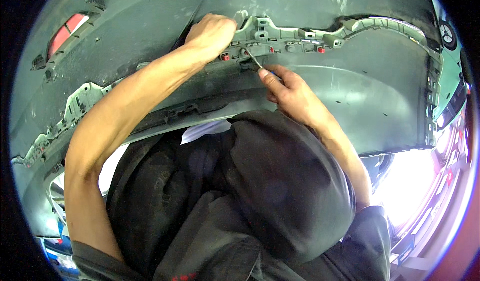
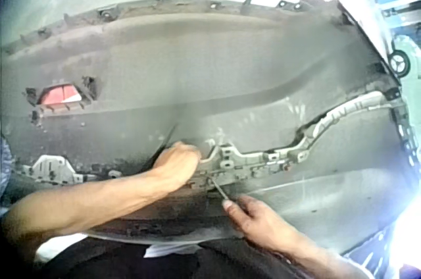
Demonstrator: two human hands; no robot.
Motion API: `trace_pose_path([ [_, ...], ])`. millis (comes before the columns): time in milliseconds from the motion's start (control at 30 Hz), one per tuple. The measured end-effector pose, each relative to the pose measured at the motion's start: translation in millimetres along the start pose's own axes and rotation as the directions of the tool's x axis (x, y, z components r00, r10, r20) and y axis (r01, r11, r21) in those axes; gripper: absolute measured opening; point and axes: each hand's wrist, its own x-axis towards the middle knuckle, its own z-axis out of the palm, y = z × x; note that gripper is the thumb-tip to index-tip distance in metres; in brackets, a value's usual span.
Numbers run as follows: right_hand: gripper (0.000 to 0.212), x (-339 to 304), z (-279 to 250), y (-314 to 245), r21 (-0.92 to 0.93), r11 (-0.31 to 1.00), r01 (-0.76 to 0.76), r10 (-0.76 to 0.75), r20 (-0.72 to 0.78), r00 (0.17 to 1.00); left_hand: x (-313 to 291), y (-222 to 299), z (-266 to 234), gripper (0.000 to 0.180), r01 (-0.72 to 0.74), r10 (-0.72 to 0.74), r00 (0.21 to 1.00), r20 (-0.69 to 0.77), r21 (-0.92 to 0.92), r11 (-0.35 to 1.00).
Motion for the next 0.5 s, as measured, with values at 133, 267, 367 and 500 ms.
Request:
trace_pose_path([
  [133,0.061,-7.2,-1.9,-36.1,0.440,0.843,-0.311,0.222,0.242,0.945,-15.6,30.0,-15.7,0.052,0.082,-0.077,0.991,0.106,-0.041,0.996],
  [267,0.041,-7.0,-0.9,-53.9,0.612,0.694,-0.380,0.247,0.294,0.923,-19.5,30.0,-12.5,0.055,0.057,-0.052,0.993,0.109,-0.043,0.997],
  [367,0.033,-4.5,6.0,-51.0,0.715,0.566,-0.411,0.222,0.349,0.911,-11.0,16.5,-4.0,0.066,0.066,-0.057,0.997,0.057,-0.165,0.984],
  [500,0.030,0.5,2.8,-43.2,0.760,0.486,-0.430,0.175,0.398,0.901,-12.1,21.2,-13.7,0.065,0.032,-0.026,0.994,0.108,-0.046,0.998],
])
